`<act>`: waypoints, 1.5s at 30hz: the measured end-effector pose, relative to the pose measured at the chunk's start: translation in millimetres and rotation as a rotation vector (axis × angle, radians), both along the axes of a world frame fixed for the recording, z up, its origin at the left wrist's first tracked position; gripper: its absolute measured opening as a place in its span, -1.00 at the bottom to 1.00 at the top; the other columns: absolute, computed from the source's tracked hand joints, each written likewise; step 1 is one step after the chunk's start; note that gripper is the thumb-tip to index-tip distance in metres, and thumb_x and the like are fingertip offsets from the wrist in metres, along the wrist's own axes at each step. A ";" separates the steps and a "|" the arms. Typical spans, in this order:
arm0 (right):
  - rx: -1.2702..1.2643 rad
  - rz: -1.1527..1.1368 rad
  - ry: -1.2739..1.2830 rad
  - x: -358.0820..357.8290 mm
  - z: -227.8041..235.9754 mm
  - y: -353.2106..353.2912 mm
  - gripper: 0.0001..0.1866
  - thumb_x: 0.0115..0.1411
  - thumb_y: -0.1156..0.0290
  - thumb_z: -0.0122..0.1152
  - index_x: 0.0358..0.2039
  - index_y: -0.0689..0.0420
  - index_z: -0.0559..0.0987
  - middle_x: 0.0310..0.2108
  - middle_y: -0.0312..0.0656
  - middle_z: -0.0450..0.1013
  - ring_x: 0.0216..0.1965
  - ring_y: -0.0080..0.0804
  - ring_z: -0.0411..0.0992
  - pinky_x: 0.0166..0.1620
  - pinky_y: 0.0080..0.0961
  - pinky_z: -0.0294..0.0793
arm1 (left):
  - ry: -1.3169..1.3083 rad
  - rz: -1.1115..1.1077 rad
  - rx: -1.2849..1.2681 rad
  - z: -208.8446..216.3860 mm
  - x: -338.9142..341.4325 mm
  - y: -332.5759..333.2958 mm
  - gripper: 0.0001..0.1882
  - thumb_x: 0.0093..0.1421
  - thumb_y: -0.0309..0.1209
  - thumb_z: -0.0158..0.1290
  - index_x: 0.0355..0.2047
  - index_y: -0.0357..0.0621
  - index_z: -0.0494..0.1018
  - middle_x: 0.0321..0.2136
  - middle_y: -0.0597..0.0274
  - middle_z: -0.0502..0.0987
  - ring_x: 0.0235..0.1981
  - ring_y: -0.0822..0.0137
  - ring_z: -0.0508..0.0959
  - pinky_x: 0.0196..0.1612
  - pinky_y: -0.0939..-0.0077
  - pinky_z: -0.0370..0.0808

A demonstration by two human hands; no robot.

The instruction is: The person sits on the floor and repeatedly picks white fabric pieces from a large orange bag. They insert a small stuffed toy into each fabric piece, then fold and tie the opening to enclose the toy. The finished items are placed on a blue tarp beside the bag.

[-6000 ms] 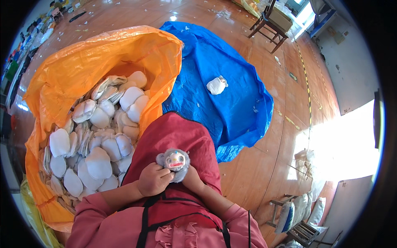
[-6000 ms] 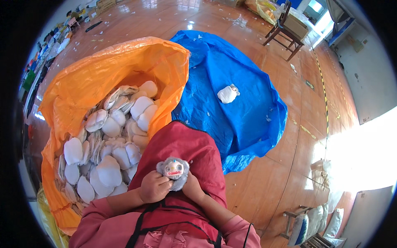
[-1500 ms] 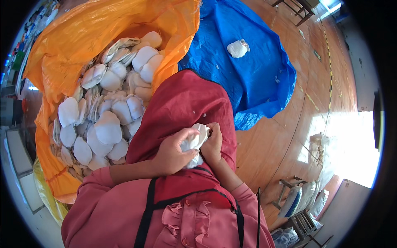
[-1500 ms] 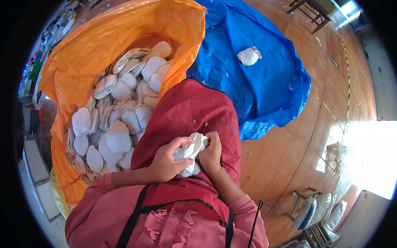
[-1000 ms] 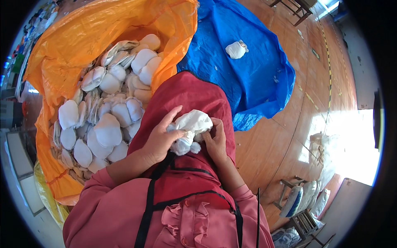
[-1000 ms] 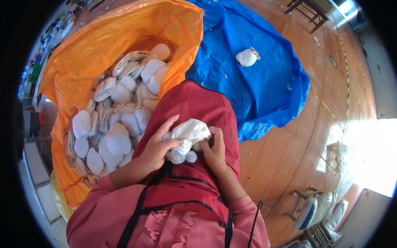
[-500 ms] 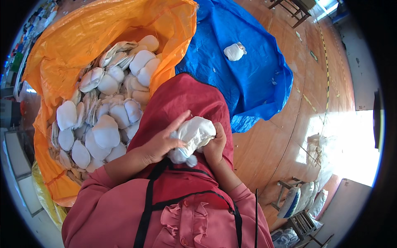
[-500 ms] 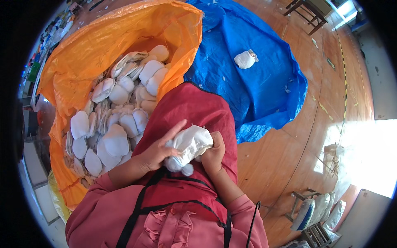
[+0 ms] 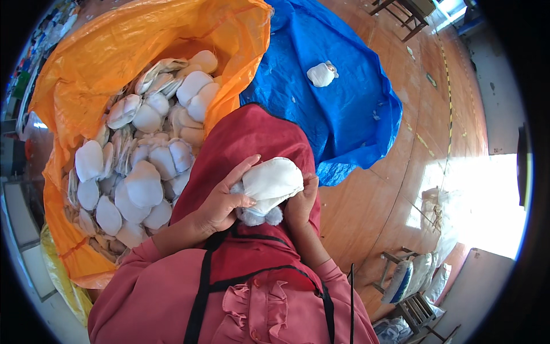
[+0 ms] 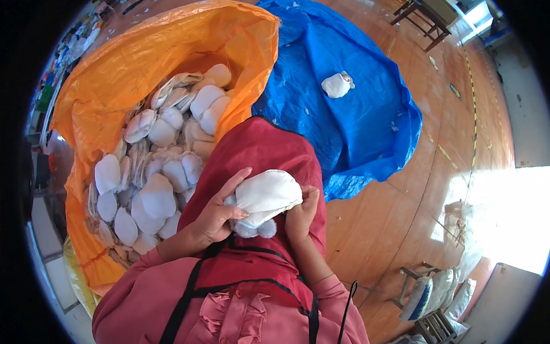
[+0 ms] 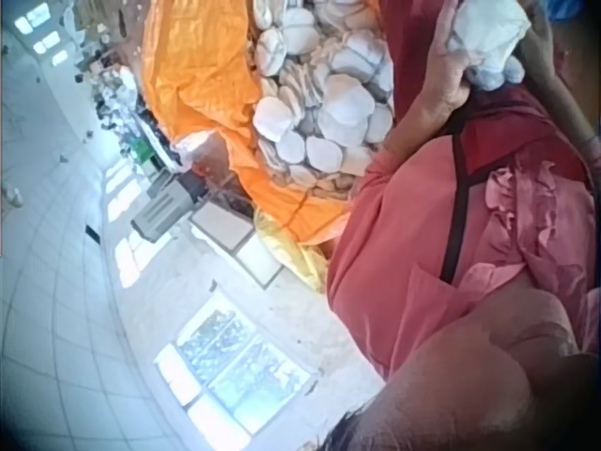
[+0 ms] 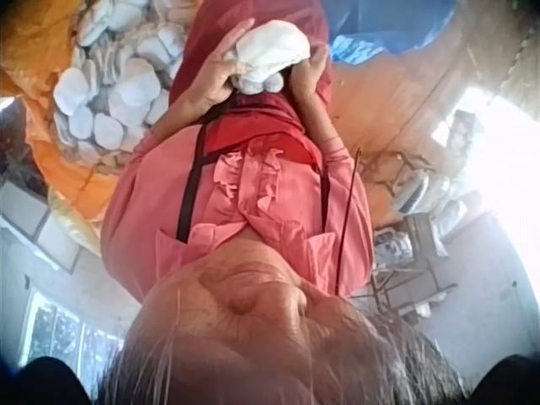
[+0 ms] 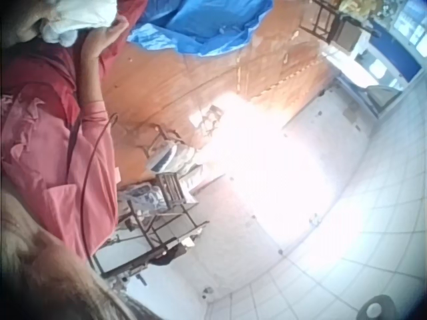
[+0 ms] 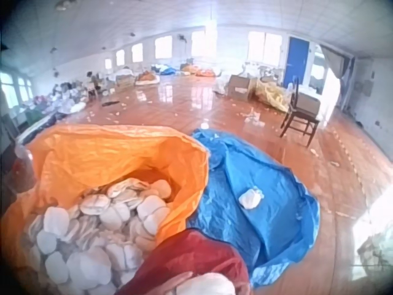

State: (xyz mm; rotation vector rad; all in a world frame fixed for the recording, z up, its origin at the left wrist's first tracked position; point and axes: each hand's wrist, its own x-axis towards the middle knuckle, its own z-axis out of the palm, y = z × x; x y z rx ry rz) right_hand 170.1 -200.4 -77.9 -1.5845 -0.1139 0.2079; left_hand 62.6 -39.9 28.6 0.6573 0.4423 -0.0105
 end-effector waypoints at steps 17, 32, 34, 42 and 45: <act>0.671 0.221 0.532 14.6 28.0 16.5 -0.91 0.41 0.54 -0.12 -0.15 0.04 0.32 -0.16 -0.20 0.44 -0.13 -0.39 0.49 -0.13 -0.40 0.59 | 0.017 0.298 -0.458 -30.2 -2.8 5.1 -0.08 0.16 -0.61 -0.06 0.48 0.12 -0.18 0.31 0.01 0.23 0.28 0.04 0.32 0.35 0.11 0.25; 0.251 0.191 0.084 10.1 7.1 12.3 -0.72 0.23 0.71 0.15 -0.24 0.05 0.31 -0.32 -0.39 0.32 -0.32 -0.67 0.35 -0.24 -0.66 0.42 | -0.049 0.063 -0.294 -27.4 -10.3 -0.9 -0.12 -0.10 -0.74 0.07 0.32 0.02 0.25 0.20 0.13 0.39 0.22 0.12 0.41 0.28 0.22 0.37; 0.255 0.192 -0.047 4.8 12.1 13.5 -0.71 0.21 0.71 0.19 -0.27 0.05 0.31 -0.34 -0.40 0.36 -0.34 -0.65 0.37 -0.26 -0.68 0.43 | -0.069 -0.041 -0.319 -34.4 -16.6 2.5 -0.21 -0.10 -0.77 0.04 0.21 -0.01 0.35 0.13 0.12 0.44 0.13 0.13 0.48 0.18 0.27 0.46; 0.613 0.379 0.583 20.8 34.3 -0.6 -0.81 0.46 0.33 -0.05 -0.01 0.11 0.40 -0.08 -0.25 0.45 -0.12 -0.44 0.52 -0.07 -0.40 0.56 | -0.250 0.034 0.999 -13.3 -12.3 28.2 -0.58 -0.03 -0.75 0.14 -0.17 -0.03 0.54 -0.20 0.20 0.62 -0.07 0.17 0.59 0.02 0.36 0.47; 0.563 0.586 0.608 13.3 40.0 2.2 -0.56 0.48 0.18 -0.12 0.24 0.16 0.30 0.10 -0.11 0.45 0.11 -0.21 0.46 0.12 -0.20 0.51 | -0.415 0.056 1.474 -13.3 -5.5 30.4 -0.66 0.03 -0.68 0.18 -0.23 0.07 0.58 -0.19 0.17 0.62 -0.06 0.06 0.57 0.23 0.14 0.26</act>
